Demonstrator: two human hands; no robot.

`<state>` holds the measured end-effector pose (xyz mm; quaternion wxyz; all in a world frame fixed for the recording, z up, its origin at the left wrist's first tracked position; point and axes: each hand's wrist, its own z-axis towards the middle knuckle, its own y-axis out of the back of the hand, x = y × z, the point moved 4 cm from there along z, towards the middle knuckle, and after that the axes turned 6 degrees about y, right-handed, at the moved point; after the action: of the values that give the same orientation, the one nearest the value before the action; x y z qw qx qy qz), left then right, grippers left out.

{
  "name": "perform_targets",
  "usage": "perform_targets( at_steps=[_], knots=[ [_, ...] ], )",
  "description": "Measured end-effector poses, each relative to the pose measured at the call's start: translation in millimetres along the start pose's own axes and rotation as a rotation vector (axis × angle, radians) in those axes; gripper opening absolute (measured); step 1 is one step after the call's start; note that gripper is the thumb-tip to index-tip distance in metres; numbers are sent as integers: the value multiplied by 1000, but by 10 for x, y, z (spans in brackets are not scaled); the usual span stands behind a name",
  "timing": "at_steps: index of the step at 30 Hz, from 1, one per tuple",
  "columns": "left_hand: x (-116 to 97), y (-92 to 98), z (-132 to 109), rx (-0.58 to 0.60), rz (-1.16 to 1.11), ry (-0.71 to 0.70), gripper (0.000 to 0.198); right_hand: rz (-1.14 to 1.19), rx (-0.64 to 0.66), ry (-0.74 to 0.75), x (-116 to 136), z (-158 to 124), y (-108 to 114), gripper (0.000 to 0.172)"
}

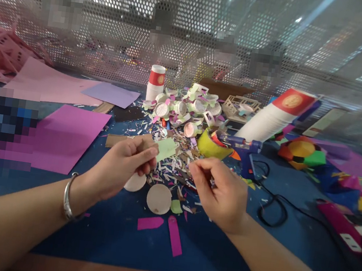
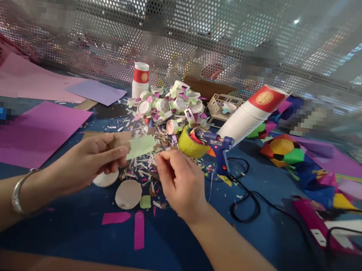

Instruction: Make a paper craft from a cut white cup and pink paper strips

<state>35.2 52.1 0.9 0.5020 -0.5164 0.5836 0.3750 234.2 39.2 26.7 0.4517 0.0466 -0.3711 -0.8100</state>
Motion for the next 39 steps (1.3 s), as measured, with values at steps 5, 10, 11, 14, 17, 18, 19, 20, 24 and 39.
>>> perform_targets(
  at_steps=[5,10,11,14,17,18,19,20,24,39],
  knots=[
    [-13,-110,-57,109,188,-56,19,-34,142,-145,-334,35,-136,19],
    [0,-138,-87,168,264,-59,27,-45,190,-207,-455,10,-171,16],
    [7,-141,-85,189,264,-64,28,-43,178,-217,-449,7,-165,14],
    [34,-143,-80,231,261,-78,29,-35,129,-239,-389,10,-131,12],
    [48,-143,-80,232,282,-81,28,28,114,-232,-270,18,-100,13],
    [48,-145,-82,230,292,-79,28,102,134,-224,-220,19,-103,13],
    [46,-149,-84,228,307,-78,28,177,168,-208,-166,20,-112,11],
    [44,-153,-86,226,327,-79,28,244,220,-196,-114,18,-129,11],
    [17,-169,-100,175,481,-157,24,394,345,-153,23,14,-173,11],
    [21,-317,-169,236,450,-96,25,384,311,-109,124,24,-203,18]
  ],
)
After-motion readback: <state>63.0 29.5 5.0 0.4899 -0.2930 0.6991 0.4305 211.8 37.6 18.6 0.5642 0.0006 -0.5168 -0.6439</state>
